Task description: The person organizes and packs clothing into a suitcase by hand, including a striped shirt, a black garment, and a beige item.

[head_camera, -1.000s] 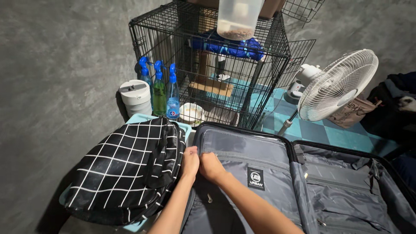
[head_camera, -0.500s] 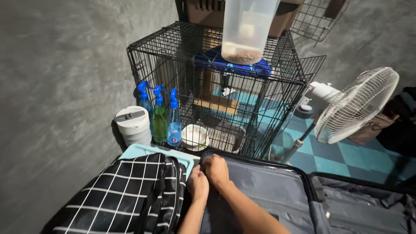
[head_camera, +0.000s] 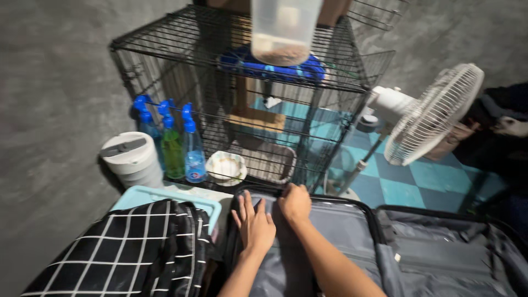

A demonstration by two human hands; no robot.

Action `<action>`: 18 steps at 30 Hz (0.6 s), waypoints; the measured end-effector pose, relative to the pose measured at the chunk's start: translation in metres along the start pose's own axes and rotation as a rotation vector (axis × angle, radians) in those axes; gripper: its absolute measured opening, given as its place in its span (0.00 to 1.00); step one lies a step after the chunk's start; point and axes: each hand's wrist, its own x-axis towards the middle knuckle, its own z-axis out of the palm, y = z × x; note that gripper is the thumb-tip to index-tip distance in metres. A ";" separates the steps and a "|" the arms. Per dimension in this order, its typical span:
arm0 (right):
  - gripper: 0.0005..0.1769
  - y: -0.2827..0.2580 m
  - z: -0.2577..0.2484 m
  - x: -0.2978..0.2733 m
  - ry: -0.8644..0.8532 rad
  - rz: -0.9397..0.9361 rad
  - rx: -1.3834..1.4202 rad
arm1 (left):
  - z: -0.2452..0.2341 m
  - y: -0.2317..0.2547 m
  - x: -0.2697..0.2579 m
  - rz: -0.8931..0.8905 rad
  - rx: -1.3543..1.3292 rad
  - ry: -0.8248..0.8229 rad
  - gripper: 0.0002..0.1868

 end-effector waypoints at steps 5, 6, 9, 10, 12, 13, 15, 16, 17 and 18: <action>0.06 0.109 -0.041 0.007 0.172 0.044 -0.101 | 0.016 0.042 -0.014 0.054 0.084 -0.123 0.31; 0.06 0.132 -0.049 0.010 0.215 0.062 -0.112 | 0.023 0.049 -0.016 0.065 0.086 -0.158 0.32; 0.07 0.195 -0.081 0.018 0.177 0.214 -0.181 | 0.043 0.058 -0.020 0.101 0.114 -0.209 0.33; 0.08 0.207 -0.087 0.017 0.176 0.247 -0.127 | 0.048 0.056 -0.020 0.111 0.126 -0.220 0.34; 0.11 0.212 -0.096 0.013 0.168 0.299 -0.006 | 0.048 0.044 -0.017 0.110 0.142 -0.206 0.35; 0.12 0.204 -0.097 0.007 0.187 0.274 -0.061 | 0.044 0.036 -0.018 0.104 0.155 -0.198 0.36; 0.15 0.171 -0.099 -0.011 0.226 0.218 -0.175 | 0.032 0.025 -0.018 0.080 0.171 -0.161 0.37; 0.16 0.148 -0.098 -0.023 0.240 0.180 -0.230 | 0.025 0.023 -0.021 0.067 0.176 -0.142 0.38; 0.18 0.124 -0.095 -0.037 0.251 0.138 -0.286 | 0.017 0.022 -0.026 0.037 0.182 -0.180 0.35; 0.19 0.106 -0.097 -0.051 0.214 -0.020 -0.176 | 0.007 0.019 -0.031 0.006 0.188 -0.218 0.33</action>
